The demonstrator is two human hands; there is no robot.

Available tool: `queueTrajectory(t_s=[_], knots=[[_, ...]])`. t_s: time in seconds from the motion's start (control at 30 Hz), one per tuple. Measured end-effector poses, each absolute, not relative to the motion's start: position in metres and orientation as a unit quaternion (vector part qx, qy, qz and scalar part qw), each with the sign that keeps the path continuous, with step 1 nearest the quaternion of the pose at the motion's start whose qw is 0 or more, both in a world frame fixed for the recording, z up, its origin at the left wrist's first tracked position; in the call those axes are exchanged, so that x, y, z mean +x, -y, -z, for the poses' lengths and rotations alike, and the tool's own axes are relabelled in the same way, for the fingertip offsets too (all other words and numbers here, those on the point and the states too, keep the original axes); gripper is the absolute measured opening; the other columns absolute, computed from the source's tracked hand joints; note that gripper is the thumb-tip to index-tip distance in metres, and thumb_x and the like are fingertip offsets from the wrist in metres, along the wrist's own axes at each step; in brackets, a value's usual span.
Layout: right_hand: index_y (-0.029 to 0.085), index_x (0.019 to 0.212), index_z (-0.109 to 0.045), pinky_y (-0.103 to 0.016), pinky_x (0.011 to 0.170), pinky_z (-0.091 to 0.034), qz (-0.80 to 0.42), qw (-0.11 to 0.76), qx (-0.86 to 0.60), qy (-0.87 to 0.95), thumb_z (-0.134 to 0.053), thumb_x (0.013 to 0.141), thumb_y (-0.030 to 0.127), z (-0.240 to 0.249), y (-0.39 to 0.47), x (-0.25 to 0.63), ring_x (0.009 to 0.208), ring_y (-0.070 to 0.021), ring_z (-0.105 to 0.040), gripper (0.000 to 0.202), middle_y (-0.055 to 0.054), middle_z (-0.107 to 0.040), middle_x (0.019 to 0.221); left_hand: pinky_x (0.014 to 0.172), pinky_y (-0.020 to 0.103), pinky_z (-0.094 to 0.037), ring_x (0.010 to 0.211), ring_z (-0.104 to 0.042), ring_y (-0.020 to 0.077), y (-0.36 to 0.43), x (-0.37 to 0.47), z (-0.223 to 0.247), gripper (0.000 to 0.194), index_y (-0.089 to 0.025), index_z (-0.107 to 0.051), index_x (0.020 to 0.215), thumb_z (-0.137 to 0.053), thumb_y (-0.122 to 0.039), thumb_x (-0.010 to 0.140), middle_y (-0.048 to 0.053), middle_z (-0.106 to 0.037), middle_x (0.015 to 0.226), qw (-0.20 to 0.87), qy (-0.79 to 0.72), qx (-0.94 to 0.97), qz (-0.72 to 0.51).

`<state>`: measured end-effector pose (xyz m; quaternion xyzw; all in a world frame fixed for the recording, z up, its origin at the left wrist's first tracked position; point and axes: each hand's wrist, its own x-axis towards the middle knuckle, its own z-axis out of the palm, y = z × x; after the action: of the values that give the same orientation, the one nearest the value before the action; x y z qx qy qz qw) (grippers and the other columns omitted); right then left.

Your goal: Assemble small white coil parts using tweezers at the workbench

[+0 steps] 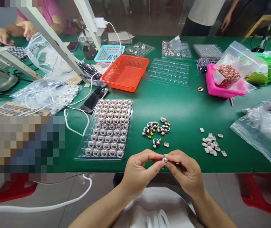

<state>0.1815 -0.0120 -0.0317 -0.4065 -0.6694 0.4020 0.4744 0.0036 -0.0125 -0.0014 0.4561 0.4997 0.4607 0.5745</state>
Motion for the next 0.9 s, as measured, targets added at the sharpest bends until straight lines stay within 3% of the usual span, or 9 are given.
queueTrajectory(t_s=[0.33,0.63,0.9], knots=[[0.025,0.104,-0.074,-0.023,0.057,-0.055,-0.401,0.467,-0.379,0.691,-0.067,0.087,0.005,0.030,0.009,0.185,0.074,-0.0156,-0.070,0.027,-0.005,-0.075,0.089,0.072,0.030,-0.053,0.075,-0.067,0.0200,0.011,-0.002,-0.001,0.005,-0.019,-0.083,0.080,-0.079,-0.019,0.077,0.008,-0.078,0.076,0.586,-0.478,0.465,-0.461],[0.022,0.107,-0.072,-0.026,0.065,-0.059,-0.343,0.461,-0.366,0.732,-0.063,0.087,0.003,0.020,0.006,0.181,0.077,-0.0173,-0.072,0.029,-0.007,-0.075,0.088,0.068,0.026,-0.051,0.070,-0.066,0.0161,0.009,-0.002,0.005,0.003,-0.018,-0.083,0.076,-0.081,-0.019,0.074,0.005,-0.075,0.071,0.619,-0.508,0.396,-0.450],[0.019,0.093,-0.073,-0.022,0.061,-0.051,-0.494,0.394,-0.324,0.704,-0.067,0.089,0.011,0.016,0.001,0.191,0.069,-0.0144,-0.066,0.011,-0.004,-0.072,0.077,0.065,0.024,-0.057,0.061,-0.070,0.0143,0.006,-0.009,0.004,0.014,-0.014,-0.076,0.072,-0.086,-0.009,0.064,0.002,-0.077,0.065,0.771,-0.415,0.291,-0.387]])
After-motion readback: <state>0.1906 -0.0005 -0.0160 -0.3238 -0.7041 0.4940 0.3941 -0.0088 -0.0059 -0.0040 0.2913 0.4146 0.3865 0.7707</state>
